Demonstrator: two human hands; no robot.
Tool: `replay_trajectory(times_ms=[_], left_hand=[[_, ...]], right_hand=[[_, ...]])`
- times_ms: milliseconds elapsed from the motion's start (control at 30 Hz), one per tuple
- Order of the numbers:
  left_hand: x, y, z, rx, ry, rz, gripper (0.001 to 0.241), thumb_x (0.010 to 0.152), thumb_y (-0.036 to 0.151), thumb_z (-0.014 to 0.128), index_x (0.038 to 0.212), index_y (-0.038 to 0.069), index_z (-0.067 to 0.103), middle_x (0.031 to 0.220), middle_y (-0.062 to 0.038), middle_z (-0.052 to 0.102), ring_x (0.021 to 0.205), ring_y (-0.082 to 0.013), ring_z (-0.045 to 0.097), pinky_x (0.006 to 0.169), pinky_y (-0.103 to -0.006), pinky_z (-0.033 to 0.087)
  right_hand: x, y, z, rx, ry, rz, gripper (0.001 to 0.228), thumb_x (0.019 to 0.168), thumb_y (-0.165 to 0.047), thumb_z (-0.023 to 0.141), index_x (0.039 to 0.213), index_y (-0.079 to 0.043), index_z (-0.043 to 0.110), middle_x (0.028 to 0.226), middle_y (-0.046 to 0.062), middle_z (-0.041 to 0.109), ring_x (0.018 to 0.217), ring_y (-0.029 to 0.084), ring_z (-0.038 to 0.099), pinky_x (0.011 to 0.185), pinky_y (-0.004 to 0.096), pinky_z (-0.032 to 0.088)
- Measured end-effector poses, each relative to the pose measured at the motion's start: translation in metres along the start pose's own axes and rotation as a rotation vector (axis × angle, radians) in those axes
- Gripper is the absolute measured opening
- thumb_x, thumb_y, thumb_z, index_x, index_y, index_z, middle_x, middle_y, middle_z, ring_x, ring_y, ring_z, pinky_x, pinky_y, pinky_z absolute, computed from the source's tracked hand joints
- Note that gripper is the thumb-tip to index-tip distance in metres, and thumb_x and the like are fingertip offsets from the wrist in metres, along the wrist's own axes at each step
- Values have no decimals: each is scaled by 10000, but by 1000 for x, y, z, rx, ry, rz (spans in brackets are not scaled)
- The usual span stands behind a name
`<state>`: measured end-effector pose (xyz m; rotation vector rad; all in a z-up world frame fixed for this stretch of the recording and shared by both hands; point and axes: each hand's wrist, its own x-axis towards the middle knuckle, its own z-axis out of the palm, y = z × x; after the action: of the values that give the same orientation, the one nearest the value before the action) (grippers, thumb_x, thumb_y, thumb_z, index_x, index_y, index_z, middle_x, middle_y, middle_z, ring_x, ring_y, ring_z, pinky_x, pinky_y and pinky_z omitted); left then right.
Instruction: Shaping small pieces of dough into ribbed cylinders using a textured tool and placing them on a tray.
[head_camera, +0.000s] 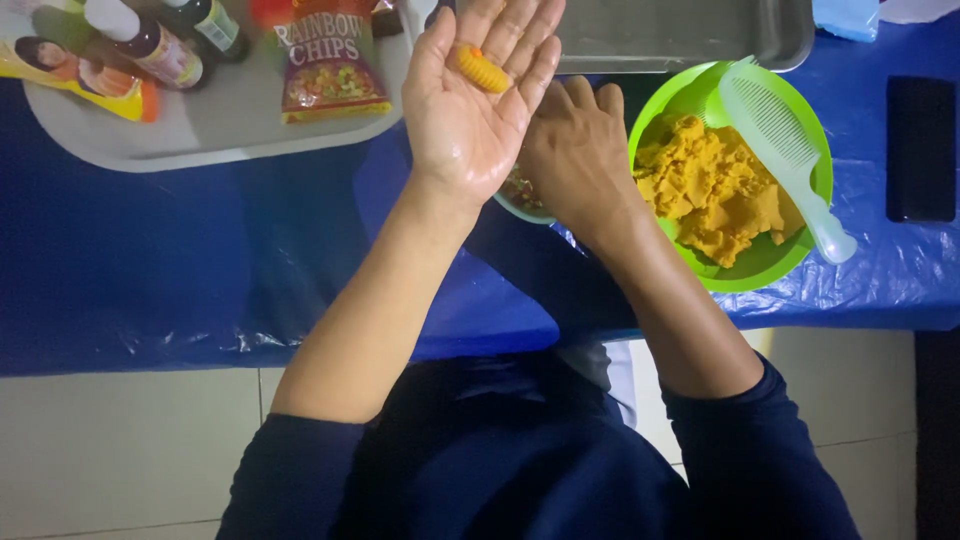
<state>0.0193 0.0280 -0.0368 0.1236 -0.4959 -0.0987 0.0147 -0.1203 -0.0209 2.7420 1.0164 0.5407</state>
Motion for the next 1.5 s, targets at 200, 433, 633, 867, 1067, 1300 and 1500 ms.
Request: replay_trajectory(times_ms=[200, 433, 633, 867, 1067, 1300, 1500], left_hand=[[3, -3, -4, -51, 120, 17, 425, 1148, 289, 462, 1442, 9, 589, 1515, -204, 555, 1496, -359, 448, 1265, -440, 420], [-6, -12, 8, 105, 174, 26, 460, 1193, 281, 366, 1530, 48, 576, 1623, -190, 500, 1573, -356, 429, 1250, -413, 455], [-2, -26, 21, 157, 272, 9, 517, 1134, 286, 450, 1577, 20, 478, 1670, -240, 392, 1609, -376, 324, 1322, -438, 287], [-3, -38, 14, 312, 246, 137, 494, 1176, 254, 398, 1586, -16, 455, 1670, -257, 393, 1629, -330, 310, 1432, -423, 167], [-9, -35, 20, 335, 206, 103, 498, 1206, 306, 377, 1598, 11, 469, 1687, -217, 411, 1636, -322, 343, 1413, -430, 250], [-10, -28, 32, 338, 202, 25, 578, 1141, 341, 405, 1629, 33, 383, 1753, -209, 302, 1695, -330, 246, 1400, -462, 294], [-5, -32, 26, 467, 159, 107, 498, 1203, 324, 376, 1599, 39, 474, 1675, -201, 437, 1620, -318, 388, 1439, -423, 226]], right_hand=[[-6, 13, -14, 37, -15, 6, 300, 937, -477, 614, 965, -195, 712, 898, 68, 638, 820, 334, 598, 651, 481, 414], [-14, 12, -99, 907, 154, 256, 127, 947, 94, 699, 990, -21, 664, 912, 97, 646, 787, 195, 590, 691, 320, 466], [1, -7, -97, 1044, 268, 257, 143, 960, 87, 688, 983, -48, 648, 917, 67, 605, 815, 180, 523, 756, 303, 442], [10, -16, -89, 976, 275, 309, 153, 902, 38, 727, 901, -65, 613, 858, 69, 580, 755, 187, 508, 700, 317, 423], [15, -19, -94, 1079, 266, 388, 163, 965, -10, 752, 955, -83, 607, 880, 46, 626, 756, 150, 559, 706, 284, 491], [14, -20, -93, 1080, 317, 371, 208, 931, 26, 737, 1089, -44, 623, 970, 78, 625, 793, 169, 558, 711, 283, 476], [13, -20, -78, 948, 370, 325, 169, 908, 30, 767, 1002, -53, 652, 836, 74, 526, 707, 200, 467, 635, 332, 409]])
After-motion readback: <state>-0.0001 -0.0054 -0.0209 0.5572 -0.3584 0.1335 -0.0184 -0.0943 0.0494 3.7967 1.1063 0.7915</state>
